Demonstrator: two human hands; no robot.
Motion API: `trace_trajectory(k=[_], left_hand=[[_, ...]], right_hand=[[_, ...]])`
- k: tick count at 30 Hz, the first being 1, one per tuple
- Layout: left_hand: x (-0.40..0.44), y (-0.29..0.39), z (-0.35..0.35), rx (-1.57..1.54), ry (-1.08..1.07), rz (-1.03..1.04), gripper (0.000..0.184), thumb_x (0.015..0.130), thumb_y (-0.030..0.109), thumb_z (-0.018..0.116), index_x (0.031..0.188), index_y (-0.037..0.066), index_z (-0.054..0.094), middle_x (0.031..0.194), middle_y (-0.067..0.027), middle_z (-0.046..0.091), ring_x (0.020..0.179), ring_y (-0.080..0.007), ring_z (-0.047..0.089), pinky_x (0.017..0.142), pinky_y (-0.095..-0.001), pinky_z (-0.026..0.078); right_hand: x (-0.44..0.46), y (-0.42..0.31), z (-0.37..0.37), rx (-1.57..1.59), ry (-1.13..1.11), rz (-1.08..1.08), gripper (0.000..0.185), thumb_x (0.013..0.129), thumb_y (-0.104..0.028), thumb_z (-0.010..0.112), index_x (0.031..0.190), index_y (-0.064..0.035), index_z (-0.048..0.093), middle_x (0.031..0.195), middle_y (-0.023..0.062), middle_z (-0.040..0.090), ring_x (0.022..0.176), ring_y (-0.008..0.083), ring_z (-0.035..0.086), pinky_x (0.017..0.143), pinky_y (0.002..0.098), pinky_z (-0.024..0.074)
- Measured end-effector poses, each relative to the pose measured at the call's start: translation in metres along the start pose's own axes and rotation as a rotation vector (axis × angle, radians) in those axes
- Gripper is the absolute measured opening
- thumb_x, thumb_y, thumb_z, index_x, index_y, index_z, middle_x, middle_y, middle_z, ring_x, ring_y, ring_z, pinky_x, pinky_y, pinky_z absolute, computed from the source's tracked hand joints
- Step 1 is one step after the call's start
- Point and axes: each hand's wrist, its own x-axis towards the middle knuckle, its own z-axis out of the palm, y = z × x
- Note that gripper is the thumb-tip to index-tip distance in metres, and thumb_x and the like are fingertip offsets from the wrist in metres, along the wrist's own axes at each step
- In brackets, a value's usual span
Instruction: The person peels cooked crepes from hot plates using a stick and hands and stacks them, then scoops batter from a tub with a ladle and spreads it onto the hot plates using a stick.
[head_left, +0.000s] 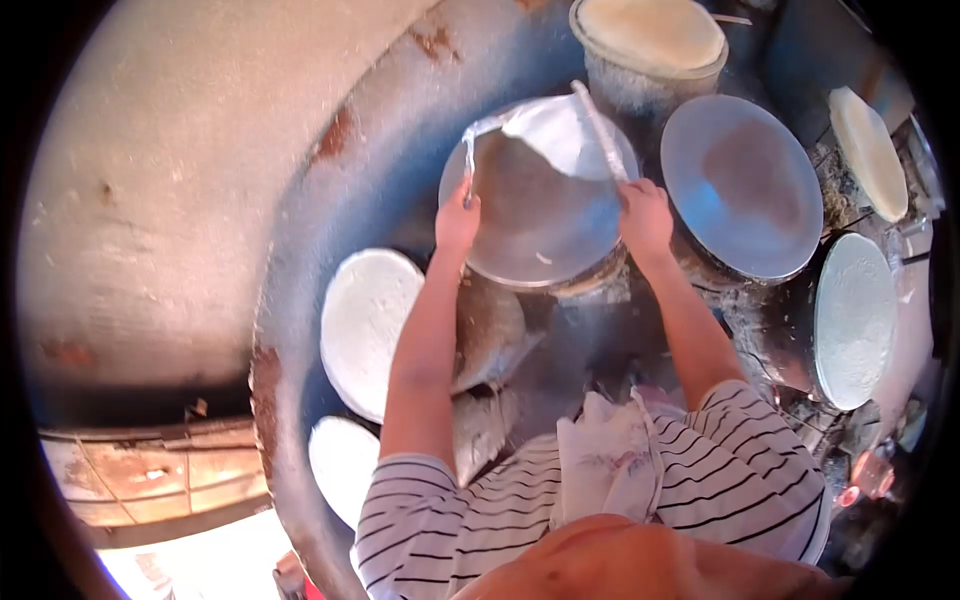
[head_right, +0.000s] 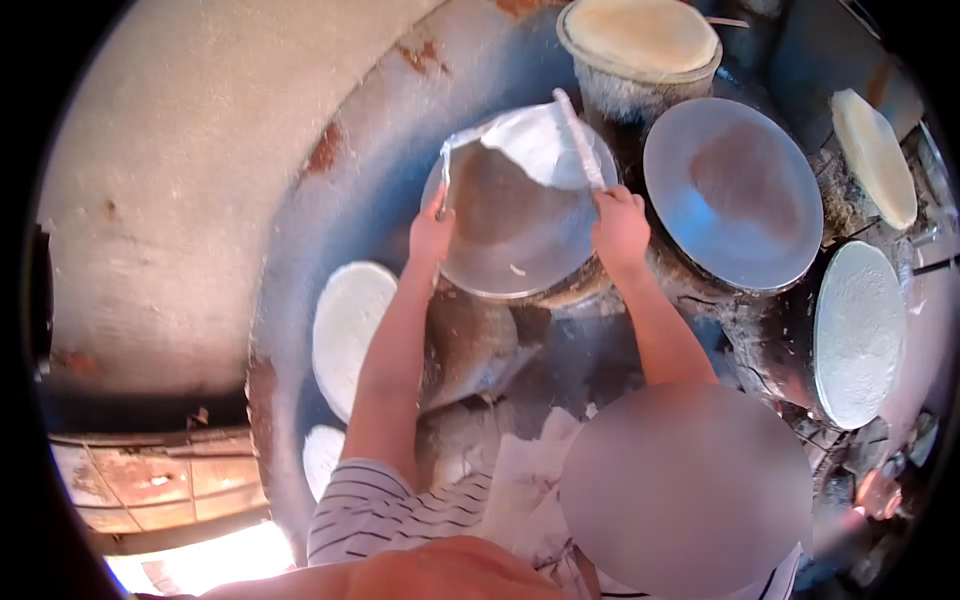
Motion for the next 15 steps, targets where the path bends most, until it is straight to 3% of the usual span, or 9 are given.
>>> trace_trajectory(k=[2,3,5,7,9,10,11,15], left_hand=[[-0.017,0.006,-0.016,-0.131,-0.066,-0.092,0.049,0.086,0.022,0.053,0.135,0.023,0.045,0.119,-0.0179,0.057,0.109,-0.0349,0.054,0.09,-0.0393,0.044],[-0.021,-0.016,-0.006,-0.076,0.101,0.157,0.049,0.087,0.019,0.053,0.135,0.021,0.045,0.105,-0.0177,0.064,0.084,-0.0328,0.065,0.074,-0.0378,0.051],[-0.041,-0.009,-0.019,-0.188,0.048,-0.014,0.049,0.087,0.017,0.053,0.135,0.021,0.046,0.093,-0.0141,0.065,0.061,-0.0259,0.061,0.058,-0.0352,0.05],[-0.071,0.015,-0.035,-0.454,-0.035,-0.311,0.05,0.089,0.014,0.051,0.138,0.02,0.043,0.067,-0.0061,0.056,0.037,-0.0107,0.042,0.035,-0.0276,0.039],[-0.09,0.014,-0.044,-0.632,-0.073,-0.411,0.05,0.091,0.013,0.049,0.14,0.02,0.039,0.06,-0.0038,0.051,0.037,-0.0104,0.041,0.035,-0.027,0.037],[-0.093,0.018,-0.044,-0.743,-0.074,-0.449,0.051,0.092,0.013,0.048,0.141,0.02,0.038,0.056,-0.0026,0.048,0.037,-0.0103,0.041,0.034,-0.0268,0.036],[-0.098,0.024,-0.047,-0.873,-0.091,-0.422,0.051,0.094,0.011,0.045,0.143,0.02,0.032,0.05,0.0015,0.036,0.036,-0.0091,0.036,0.032,-0.0264,0.032],[-0.108,0.046,-0.046,-1.123,-0.005,-0.481,0.052,0.095,0.011,0.044,0.144,0.02,0.028,0.051,0.0027,0.033,0.035,-0.0088,0.033,0.032,-0.0257,0.032]], right_hand=[[-0.015,-0.005,0.002,0.045,-0.04,-0.025,0.029,0.071,0.0,0.053,0.096,-0.0064,0.066,0.099,0.0099,0.059,0.097,0.0334,0.056,0.08,0.0396,0.0485],[-0.01,-0.017,0.018,0.103,-0.052,-0.039,0.029,0.07,-0.001,0.053,0.095,-0.0066,0.066,0.099,0.0102,0.059,0.097,0.0335,0.055,0.08,0.0401,0.0482],[0.011,-0.042,0.039,0.125,-0.129,-0.09,0.028,0.069,0.0,0.053,0.093,-0.0062,0.066,0.101,0.0113,0.06,0.098,0.0336,0.056,0.081,0.0409,0.0474],[0.031,-0.034,0.028,0.128,-0.133,-0.196,0.029,0.068,-0.001,0.053,0.093,-0.0067,0.067,0.102,0.0113,0.061,0.097,0.0337,0.056,0.082,0.0405,0.0474],[0.024,-0.008,0.006,0.134,-0.045,-0.227,0.031,0.068,-0.002,0.055,0.096,-0.0079,0.067,0.102,0.0109,0.062,0.095,0.0337,0.056,0.082,0.0406,0.0475],[0.029,0.013,0.002,-0.033,-0.007,-0.244,0.032,0.068,-0.002,0.056,0.097,-0.0091,0.068,0.103,0.0091,0.062,0.094,0.0327,0.056,0.081,0.04,0.0483],[0.033,0.026,0.004,-0.039,-0.044,-0.243,0.031,0.068,-0.002,0.056,0.096,-0.0087,0.068,0.103,0.0084,0.062,0.094,0.0321,0.056,0.081,0.0401,0.0484],[0.057,0.006,0.031,0.032,-0.227,-0.282,0.027,0.069,-0.001,0.055,0.094,-0.007,0.066,0.098,0.0081,0.061,0.094,0.0318,0.056,0.08,0.0401,0.0489]])
